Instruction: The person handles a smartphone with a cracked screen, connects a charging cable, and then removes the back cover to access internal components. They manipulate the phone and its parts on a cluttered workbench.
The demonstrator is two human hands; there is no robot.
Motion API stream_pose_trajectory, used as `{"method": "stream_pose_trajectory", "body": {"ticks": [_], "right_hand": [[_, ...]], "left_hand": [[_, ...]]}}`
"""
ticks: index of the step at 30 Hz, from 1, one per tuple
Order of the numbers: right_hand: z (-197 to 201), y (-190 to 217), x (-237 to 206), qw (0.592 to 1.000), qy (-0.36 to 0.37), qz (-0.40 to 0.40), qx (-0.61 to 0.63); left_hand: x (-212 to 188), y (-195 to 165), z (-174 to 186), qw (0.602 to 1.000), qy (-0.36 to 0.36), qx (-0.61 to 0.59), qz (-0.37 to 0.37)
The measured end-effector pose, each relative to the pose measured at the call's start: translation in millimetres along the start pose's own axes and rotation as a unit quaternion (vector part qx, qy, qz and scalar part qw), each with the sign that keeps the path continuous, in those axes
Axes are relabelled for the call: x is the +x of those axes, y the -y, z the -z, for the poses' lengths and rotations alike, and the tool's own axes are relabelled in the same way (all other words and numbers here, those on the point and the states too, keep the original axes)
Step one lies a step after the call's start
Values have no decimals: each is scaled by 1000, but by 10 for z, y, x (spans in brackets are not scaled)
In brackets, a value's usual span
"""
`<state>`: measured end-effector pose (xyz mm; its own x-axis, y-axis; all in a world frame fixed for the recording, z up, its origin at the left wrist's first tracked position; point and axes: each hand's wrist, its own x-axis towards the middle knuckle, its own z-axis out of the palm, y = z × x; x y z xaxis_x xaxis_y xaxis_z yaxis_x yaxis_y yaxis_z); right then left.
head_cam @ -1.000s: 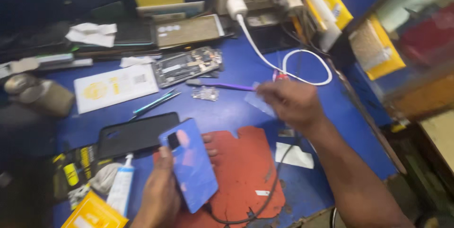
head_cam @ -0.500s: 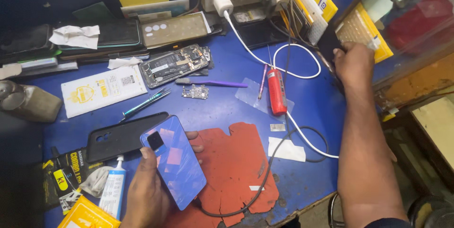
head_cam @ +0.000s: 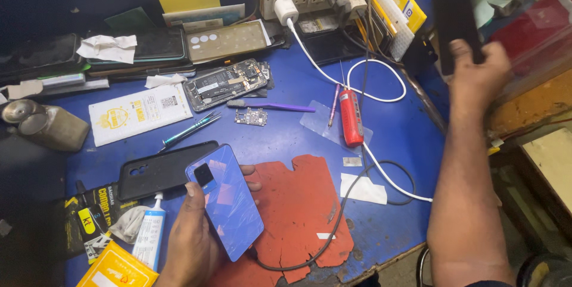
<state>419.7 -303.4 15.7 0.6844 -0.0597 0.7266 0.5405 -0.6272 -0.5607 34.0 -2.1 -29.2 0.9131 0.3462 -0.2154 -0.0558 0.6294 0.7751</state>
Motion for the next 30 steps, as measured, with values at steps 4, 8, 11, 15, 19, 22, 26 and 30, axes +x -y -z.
{"method": "stream_pose_trajectory", "body": {"ticks": [4,8,11,15,19,22,26,30], "right_hand": [[-18,270,-51,898,43,-153,410],[-56,731,-254,819,138,-183,526],[-86,1041,-498,786,237,-154,550],[-43,1377,-988,801,359,-107,467],[114,1625,-1372,795,435,-80,415],[149,1757,-1451,815,445,48,368],[207,1847,-1403,816,463,133,320],[230,1842,-1312,779,469,159,383]], "left_hand": [[0,5,15,1000,14,3,-2],[9,25,18,999,36,-18,18],[-15,69,1,996,67,-51,32],[-53,174,-47,990,100,-47,85],[-49,212,-84,984,160,-28,77],[-65,209,-118,983,164,-15,80],[-98,194,-139,982,161,-18,95],[-85,201,-141,981,166,-21,94]]}}
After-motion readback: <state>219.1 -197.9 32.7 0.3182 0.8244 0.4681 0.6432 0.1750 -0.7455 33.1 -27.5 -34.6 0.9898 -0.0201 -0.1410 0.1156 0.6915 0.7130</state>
